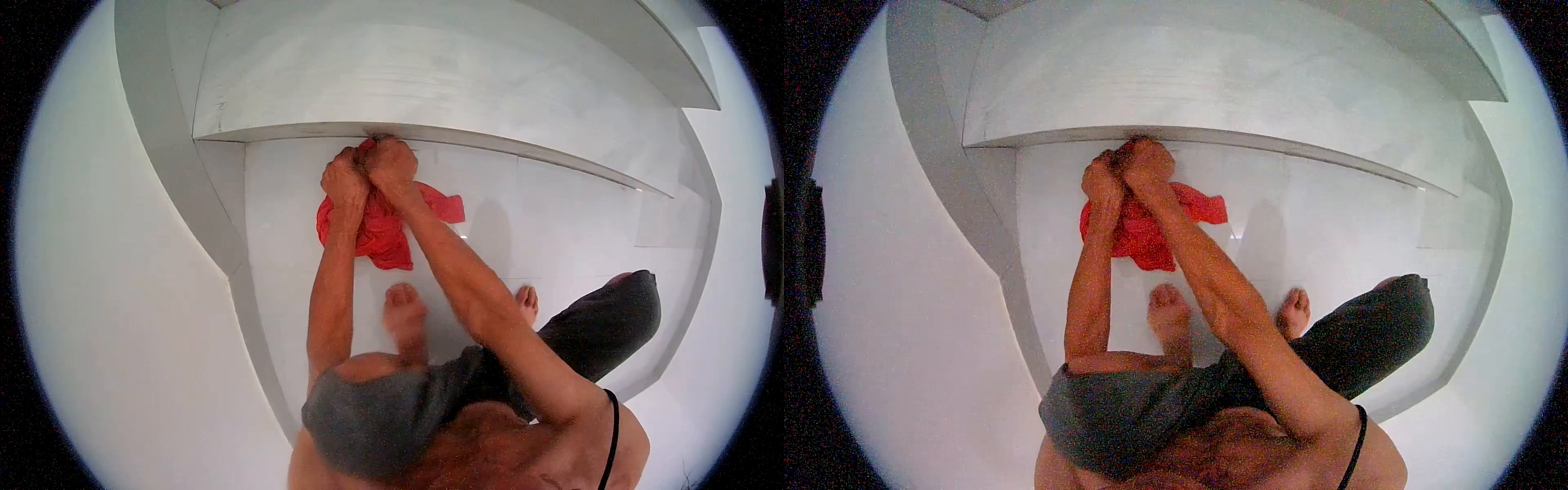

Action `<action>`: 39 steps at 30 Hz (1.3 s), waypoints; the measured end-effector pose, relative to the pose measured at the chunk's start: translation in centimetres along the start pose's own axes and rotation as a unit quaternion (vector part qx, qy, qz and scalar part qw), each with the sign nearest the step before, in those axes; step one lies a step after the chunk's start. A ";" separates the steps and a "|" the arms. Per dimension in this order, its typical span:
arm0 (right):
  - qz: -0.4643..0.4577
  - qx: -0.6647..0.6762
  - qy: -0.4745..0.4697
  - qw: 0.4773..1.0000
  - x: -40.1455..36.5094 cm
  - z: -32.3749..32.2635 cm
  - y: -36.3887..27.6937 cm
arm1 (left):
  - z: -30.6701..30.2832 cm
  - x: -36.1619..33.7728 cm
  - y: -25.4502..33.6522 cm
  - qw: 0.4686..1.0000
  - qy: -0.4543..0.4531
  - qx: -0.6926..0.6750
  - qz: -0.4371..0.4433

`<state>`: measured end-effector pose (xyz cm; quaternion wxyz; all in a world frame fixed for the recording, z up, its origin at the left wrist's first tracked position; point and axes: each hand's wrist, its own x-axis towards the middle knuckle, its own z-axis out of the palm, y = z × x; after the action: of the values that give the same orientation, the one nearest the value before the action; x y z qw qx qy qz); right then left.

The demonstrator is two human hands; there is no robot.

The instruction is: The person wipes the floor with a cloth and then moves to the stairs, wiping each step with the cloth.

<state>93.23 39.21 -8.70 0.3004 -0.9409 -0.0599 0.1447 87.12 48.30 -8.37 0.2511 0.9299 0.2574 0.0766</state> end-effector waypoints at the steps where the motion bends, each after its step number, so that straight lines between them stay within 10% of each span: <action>1: 0.013 -0.005 -0.006 1.000 0.0 -0.3 0.1 | 0.4 0.2 -0.1 1.000 -0.012 0.003 0.019; 6: 0.160 -0.045 -0.017 0.986 -0.3 -4.0 3.7 | 4.0 -1.1 3.6 0.998 -0.046 -0.003 0.053; 39: 0.024 -0.007 0.019 1.000 1.5 -0.5 5.4 | 6.3 0.5 1.8 0.995 -0.039 -0.089 -0.020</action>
<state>94.99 34.87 -11.82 0.2910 -0.9468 -0.0325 0.1334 90.01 44.53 -12.87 0.3441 0.9008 0.2585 0.0576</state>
